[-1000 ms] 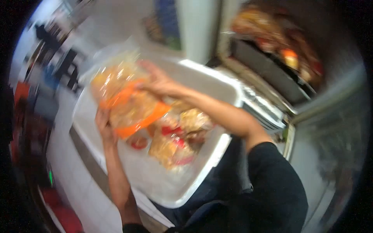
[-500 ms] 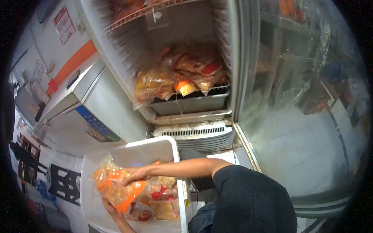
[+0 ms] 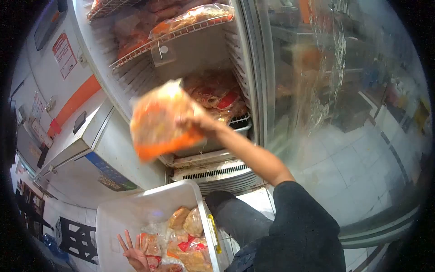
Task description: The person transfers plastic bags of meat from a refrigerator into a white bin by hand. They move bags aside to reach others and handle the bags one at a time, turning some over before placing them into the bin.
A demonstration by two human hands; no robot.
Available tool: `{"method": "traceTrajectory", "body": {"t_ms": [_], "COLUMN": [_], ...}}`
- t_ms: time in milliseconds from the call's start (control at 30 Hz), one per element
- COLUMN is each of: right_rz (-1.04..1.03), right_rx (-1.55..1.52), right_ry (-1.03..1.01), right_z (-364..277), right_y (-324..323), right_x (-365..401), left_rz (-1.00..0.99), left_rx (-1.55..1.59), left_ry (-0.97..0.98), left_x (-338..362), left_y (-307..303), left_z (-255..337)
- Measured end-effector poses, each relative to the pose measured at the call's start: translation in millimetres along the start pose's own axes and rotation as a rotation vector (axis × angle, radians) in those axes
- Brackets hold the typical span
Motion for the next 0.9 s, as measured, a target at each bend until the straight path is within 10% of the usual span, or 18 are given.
{"method": "traceTrajectory", "body": {"t_ms": [200, 467, 900], "right_rz": [0.323, 0.677, 0.311], "right_rx": [0.181, 1.018, 1.935], "right_ry": [0.046, -0.054, 0.1], "right_z": [-92.7, -122.7, -42.1], "right_y": [-182.1, -231.7, -248.1], "right_x": [-138.5, -147.8, -202.6], "left_rz": [0.137, 0.29, 0.328], "left_rx": [0.344, 0.78, 0.614], "left_ry": [-0.084, -0.135, -0.314], "left_x": [-2.1, 2.9, -2.8], "left_y": [-1.0, -5.8, -16.5], "left_z": [14.7, 6.6, 4.4]}}
Point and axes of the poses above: each hand's wrist, its own x-axis away from the middle knuckle, its own y-axis out of the palm, z = x × y, the point moved 6 cm from there along -x, towards the middle knuckle, and after that the axes turned 10 degrees about -x, right-handed, at the moved point
